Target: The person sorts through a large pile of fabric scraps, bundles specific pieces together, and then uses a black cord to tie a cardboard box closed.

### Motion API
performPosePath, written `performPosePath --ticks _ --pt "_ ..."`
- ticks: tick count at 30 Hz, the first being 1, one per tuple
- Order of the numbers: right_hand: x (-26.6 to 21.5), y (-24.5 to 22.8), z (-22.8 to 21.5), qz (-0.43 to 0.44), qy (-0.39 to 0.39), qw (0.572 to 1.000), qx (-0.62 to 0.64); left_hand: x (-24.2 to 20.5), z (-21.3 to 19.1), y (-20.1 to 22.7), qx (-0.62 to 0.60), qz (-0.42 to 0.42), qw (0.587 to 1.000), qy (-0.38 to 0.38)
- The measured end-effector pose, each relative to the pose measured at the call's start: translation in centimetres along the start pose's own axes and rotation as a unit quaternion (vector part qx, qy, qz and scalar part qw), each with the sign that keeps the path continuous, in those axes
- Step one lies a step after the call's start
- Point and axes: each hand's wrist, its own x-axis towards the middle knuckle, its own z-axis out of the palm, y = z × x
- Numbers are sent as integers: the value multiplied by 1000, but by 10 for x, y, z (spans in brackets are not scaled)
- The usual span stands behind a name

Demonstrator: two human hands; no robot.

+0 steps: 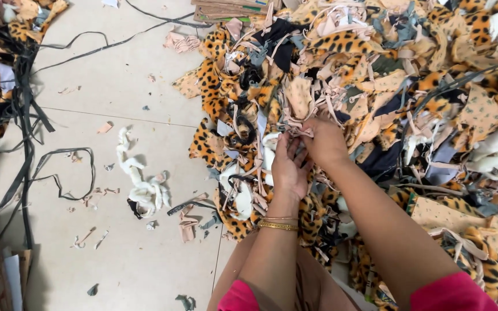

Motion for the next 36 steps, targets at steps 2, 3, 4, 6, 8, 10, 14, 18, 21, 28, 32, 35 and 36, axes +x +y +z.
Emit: performPosePath --ticks 2,3,4,6,8,10,14,18,21,28,32,35,36 --pt "-18 -26 -39 14 -19 999 24 20 -13 -14 -9 -12 1000 -7" --pt "-27 -40 -59 25 -36 998 48 29 -18 -21 -18 -20 1000 -15" --pt "-41 -55 -76 26 -36 998 46 24 -17 -18 -19 -22 999 -15" --pt "-68 -87 -110 31 -92 988 116 16 -12 -13 -47 -60 997 -13" --pt "-81 -100 -123 38 -125 982 137 55 -36 -41 -76 -70 994 -28" --pt "-86 -101 -125 44 -156 974 159 64 -41 -49 -106 -79 990 -43" --pt "-80 -82 -117 95 -110 958 249 28 -23 -34 -78 -13 997 -13" --pt "-45 -41 -89 91 20 986 140 26 -18 -31 -90 -6 996 23" --pt "-3 -30 -88 8 68 996 62 32 -20 -28 -50 -4 999 15" --pt "25 -59 -92 53 -135 989 -23 25 -13 -21 -89 -22 995 28" --pt "8 -29 -57 1 -89 991 -97 21 -11 -19 -87 -32 996 18" --pt "-22 -48 -67 -24 -73 994 -74 27 -16 -23 -85 -48 995 27" --pt "-34 -57 -76 -26 -78 996 -31 31 -19 -27 -86 -60 994 37"
